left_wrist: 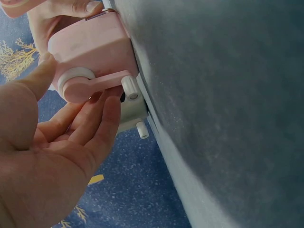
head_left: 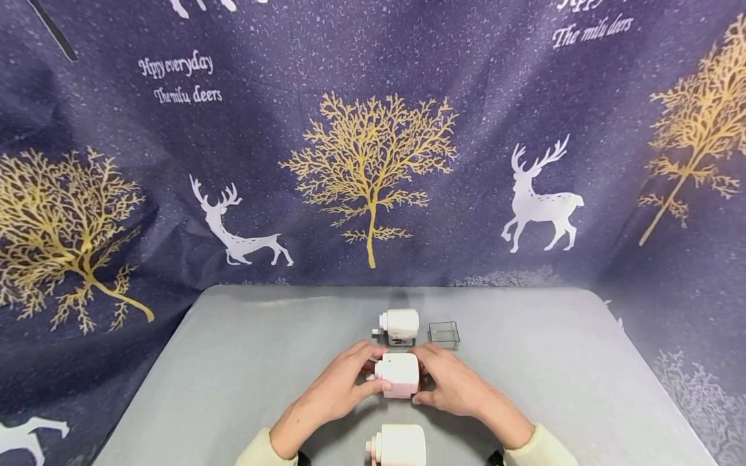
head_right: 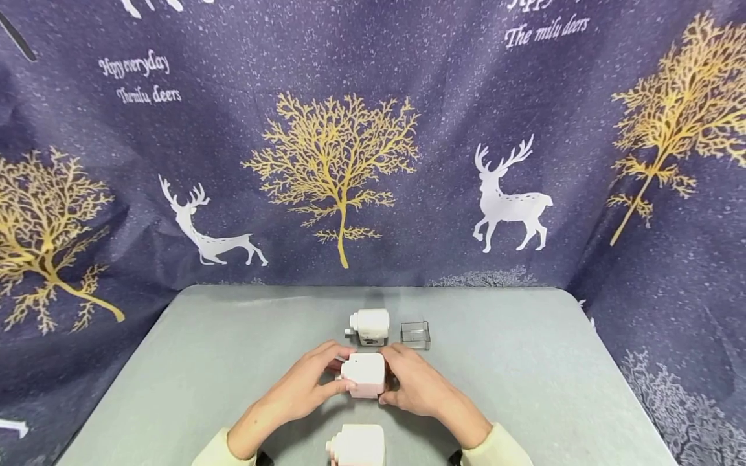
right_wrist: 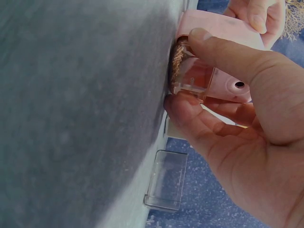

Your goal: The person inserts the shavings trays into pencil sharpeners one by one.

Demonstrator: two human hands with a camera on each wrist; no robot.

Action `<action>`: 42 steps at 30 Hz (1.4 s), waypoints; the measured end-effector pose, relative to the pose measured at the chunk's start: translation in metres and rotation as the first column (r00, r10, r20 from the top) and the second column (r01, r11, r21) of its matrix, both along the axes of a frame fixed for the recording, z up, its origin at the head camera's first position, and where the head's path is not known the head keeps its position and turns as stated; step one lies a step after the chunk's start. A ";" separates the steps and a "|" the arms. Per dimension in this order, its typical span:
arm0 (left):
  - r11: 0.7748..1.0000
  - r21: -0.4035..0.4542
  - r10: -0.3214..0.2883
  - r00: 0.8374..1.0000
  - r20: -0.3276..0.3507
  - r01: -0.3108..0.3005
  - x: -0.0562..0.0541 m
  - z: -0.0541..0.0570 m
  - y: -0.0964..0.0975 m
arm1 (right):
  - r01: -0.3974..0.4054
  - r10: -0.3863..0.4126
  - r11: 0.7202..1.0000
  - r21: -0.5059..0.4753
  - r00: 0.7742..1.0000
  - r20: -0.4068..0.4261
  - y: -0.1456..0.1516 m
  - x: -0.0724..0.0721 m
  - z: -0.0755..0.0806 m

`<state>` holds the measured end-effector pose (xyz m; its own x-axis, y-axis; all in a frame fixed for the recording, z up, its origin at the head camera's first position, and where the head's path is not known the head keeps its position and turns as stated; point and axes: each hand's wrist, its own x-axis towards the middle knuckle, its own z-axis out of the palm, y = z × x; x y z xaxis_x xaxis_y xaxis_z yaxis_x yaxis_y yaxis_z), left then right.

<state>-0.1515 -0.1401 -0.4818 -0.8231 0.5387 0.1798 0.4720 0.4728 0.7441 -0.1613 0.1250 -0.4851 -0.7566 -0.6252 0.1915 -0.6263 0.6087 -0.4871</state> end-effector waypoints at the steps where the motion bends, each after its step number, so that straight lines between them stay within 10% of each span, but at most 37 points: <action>1: 1.000 0.001 0.000 1.000 0.002 0.000 0.000 0.000 0.000 | -0.002 0.002 1.000 0.000 1.000 0.002 0.000 0.000 0.000; 42: 1.000 0.028 -0.006 1.000 -0.005 0.007 -0.002 -0.001 -0.001 | -0.011 0.012 1.000 -0.015 1.000 0.020 -0.007 -0.002 -0.003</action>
<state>-0.1532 -0.1409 -0.4831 -0.8187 0.5388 0.1986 0.4785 0.4489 0.7547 -0.1631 0.1176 -0.4877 -0.7531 -0.6311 0.1861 -0.6234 0.5941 -0.5083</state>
